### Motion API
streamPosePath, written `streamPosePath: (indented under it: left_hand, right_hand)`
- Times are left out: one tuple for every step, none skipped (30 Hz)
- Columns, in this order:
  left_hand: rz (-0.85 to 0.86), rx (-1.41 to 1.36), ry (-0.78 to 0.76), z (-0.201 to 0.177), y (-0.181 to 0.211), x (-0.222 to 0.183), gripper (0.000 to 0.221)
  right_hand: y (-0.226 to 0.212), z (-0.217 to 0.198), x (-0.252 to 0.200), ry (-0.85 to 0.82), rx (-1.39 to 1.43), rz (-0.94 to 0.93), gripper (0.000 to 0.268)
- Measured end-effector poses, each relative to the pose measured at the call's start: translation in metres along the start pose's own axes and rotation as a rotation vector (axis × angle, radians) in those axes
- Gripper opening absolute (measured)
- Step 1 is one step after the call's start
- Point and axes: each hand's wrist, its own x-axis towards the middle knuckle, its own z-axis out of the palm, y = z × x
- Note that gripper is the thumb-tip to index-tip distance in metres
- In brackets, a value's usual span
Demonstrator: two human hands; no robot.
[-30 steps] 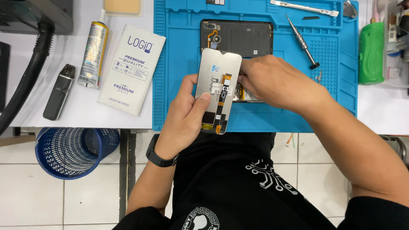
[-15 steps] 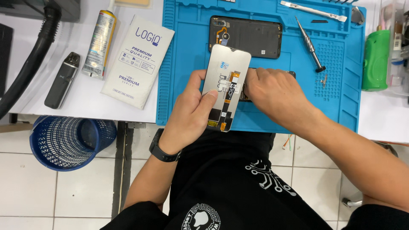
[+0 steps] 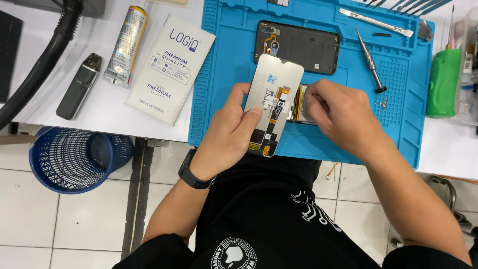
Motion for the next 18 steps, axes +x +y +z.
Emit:
streamPosePath:
  left_hand:
    - [-0.003, -0.002, 0.001, -0.001, 0.0, 0.0, 0.034]
    - [0.005, 0.005, 0.002, -0.002, 0.0, 0.0, 0.034]
    - [0.011, 0.009, -0.002, -0.001, 0.0, 0.0, 0.035]
    - [0.006, 0.007, -0.007, 0.0, -0.001, 0.001, 0.035]
    - [0.01, 0.01, -0.005, 0.0, -0.001, 0.001, 0.034]
    - [0.013, 0.013, -0.004, 0.0, 0.0, 0.002, 0.033]
    - [0.014, 0.017, -0.004, 0.0, -0.001, 0.001, 0.033]
    - [0.015, 0.013, -0.004, 0.0, -0.002, 0.001, 0.034]
    - [0.014, 0.008, -0.004, 0.0, -0.004, 0.0, 0.034]
    - [0.014, 0.011, -0.005, 0.0, -0.003, 0.0, 0.034]
    - [0.019, 0.009, -0.003, 0.0, -0.003, 0.0, 0.034]
    - [0.024, 0.007, -0.001, 0.001, -0.003, 0.001, 0.034]
    - [0.024, 0.008, -0.008, 0.001, -0.003, 0.001, 0.034]
    - [0.027, -0.004, -0.006, 0.002, -0.003, 0.001, 0.034]
    - [0.033, -0.015, -0.001, 0.002, -0.002, 0.002, 0.034]
    - [0.037, -0.014, -0.003, 0.002, -0.002, 0.003, 0.034]
    - [0.038, -0.014, -0.005, 0.002, -0.002, 0.002, 0.034]
    - [0.039, -0.015, -0.006, 0.002, -0.002, 0.002, 0.033]
  right_hand:
    - [0.002, 0.004, -0.004, -0.003, 0.001, 0.001, 0.01]
    - [0.004, 0.007, -0.007, 0.031, -0.058, -0.074, 0.009]
    - [0.006, 0.01, -0.013, 0.066, -0.118, -0.143, 0.015]
    - [0.007, 0.012, -0.014, 0.063, -0.117, -0.137, 0.015]
    - [0.008, 0.015, -0.013, 0.076, -0.223, -0.175, 0.018]
    - [0.007, 0.018, -0.013, 0.088, -0.33, -0.214, 0.021]
    - [0.007, 0.018, -0.012, 0.092, -0.328, -0.215, 0.021]
    - [0.007, 0.018, -0.011, 0.095, -0.354, -0.247, 0.019]
    - [0.006, 0.018, -0.01, 0.095, -0.379, -0.279, 0.018]
    - [0.006, 0.018, -0.009, 0.098, -0.378, -0.279, 0.018]
    - [0.005, 0.017, -0.009, 0.102, -0.395, -0.286, 0.017]
    - [0.005, 0.017, -0.008, 0.106, -0.412, -0.293, 0.016]
    - [0.006, 0.017, -0.009, 0.108, -0.413, -0.287, 0.016]
    - [0.006, 0.017, -0.009, 0.119, -0.418, -0.298, 0.016]
    - [0.006, 0.017, -0.008, 0.133, -0.423, -0.313, 0.016]
    - [0.007, 0.017, -0.008, 0.136, -0.425, -0.312, 0.016]
    - [0.008, 0.018, -0.008, 0.144, -0.44, -0.321, 0.015]
    - [0.009, 0.019, -0.008, 0.152, -0.455, -0.329, 0.014]
